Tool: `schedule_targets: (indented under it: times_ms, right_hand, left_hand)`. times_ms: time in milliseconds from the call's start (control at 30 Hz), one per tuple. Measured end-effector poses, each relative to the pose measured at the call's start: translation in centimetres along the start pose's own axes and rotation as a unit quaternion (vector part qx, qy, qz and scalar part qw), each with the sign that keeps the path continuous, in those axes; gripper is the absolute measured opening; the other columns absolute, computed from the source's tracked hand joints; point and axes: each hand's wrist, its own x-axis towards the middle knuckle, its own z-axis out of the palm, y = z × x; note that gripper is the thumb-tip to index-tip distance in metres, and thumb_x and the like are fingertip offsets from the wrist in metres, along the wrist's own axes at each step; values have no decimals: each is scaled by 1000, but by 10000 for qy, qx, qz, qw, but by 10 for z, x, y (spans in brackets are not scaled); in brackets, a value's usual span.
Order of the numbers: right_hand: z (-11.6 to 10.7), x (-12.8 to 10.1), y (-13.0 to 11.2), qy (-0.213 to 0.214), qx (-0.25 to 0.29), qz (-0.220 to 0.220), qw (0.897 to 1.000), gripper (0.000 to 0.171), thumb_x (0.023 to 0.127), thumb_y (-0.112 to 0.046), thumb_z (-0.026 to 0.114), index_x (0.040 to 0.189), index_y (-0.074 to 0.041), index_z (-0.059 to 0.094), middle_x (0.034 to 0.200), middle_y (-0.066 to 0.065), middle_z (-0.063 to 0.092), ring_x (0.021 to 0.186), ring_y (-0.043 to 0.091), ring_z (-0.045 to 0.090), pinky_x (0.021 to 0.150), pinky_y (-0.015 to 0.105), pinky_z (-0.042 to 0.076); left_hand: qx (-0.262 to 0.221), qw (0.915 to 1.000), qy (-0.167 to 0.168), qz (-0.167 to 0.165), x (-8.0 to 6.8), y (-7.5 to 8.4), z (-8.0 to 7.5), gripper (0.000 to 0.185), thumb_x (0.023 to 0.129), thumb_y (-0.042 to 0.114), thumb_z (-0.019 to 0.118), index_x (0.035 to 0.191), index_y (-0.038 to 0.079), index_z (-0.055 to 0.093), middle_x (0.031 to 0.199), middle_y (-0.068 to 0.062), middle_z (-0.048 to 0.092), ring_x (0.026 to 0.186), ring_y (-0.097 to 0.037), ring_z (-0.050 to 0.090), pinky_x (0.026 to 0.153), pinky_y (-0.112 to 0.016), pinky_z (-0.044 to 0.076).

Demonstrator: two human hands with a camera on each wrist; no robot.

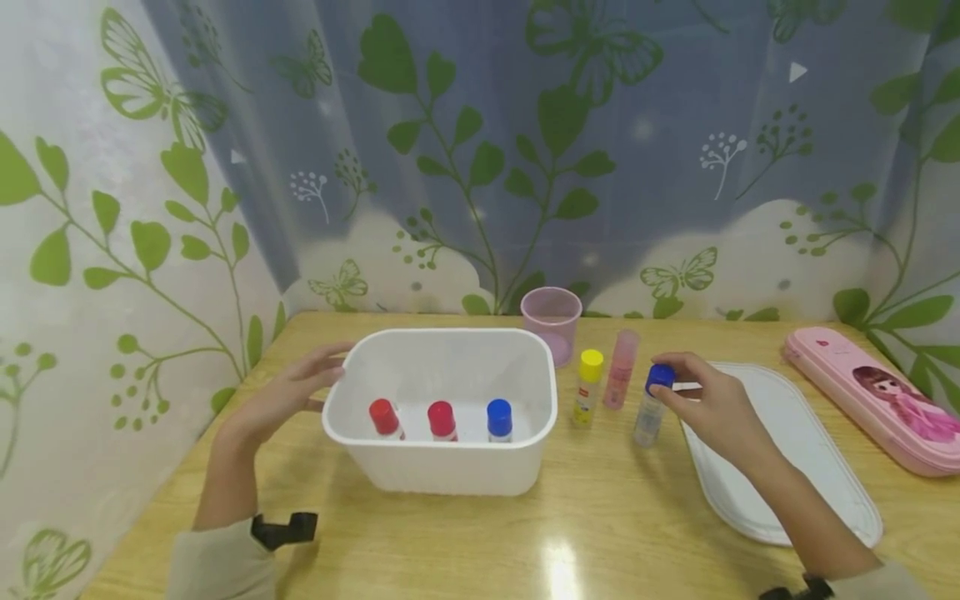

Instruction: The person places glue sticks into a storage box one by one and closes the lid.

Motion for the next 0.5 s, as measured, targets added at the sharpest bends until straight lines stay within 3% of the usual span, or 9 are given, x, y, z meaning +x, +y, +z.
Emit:
schedule_targets:
  times_ms: [100,233,500]
  right_hand:
    - [-4,1,-6,-1,-30,-41,10000,32,86,-11,66,116,-2,57,98,20,62,81,-3,57,63,11,46]
    - [-12,5,-17,-33,121,-154,9998,33,87,-10,65,117,-3,56,100,19,62,82,-12,51,65,10,45]
    - [-29,19,-50,-53,423,-299,9986,33,87,-8,64,118,-2,56,102,11,60,84,-5,54,66,12,46]
  left_hand:
    - [-31,10000,-7,-10,0,0,1,49,99,27,43,142,8,29,134,-21,40,115,-35,45,81,-45,47]
    - [-15,10000,12,-13,1,0,1,49,99,27,44,142,8,29,134,-21,39,115,-35,45,81,-45,47]
    - [82,10000,11,25,1,-1,-1,50,99,28,44,142,7,30,134,-22,39,116,-35,45,81,-45,47]
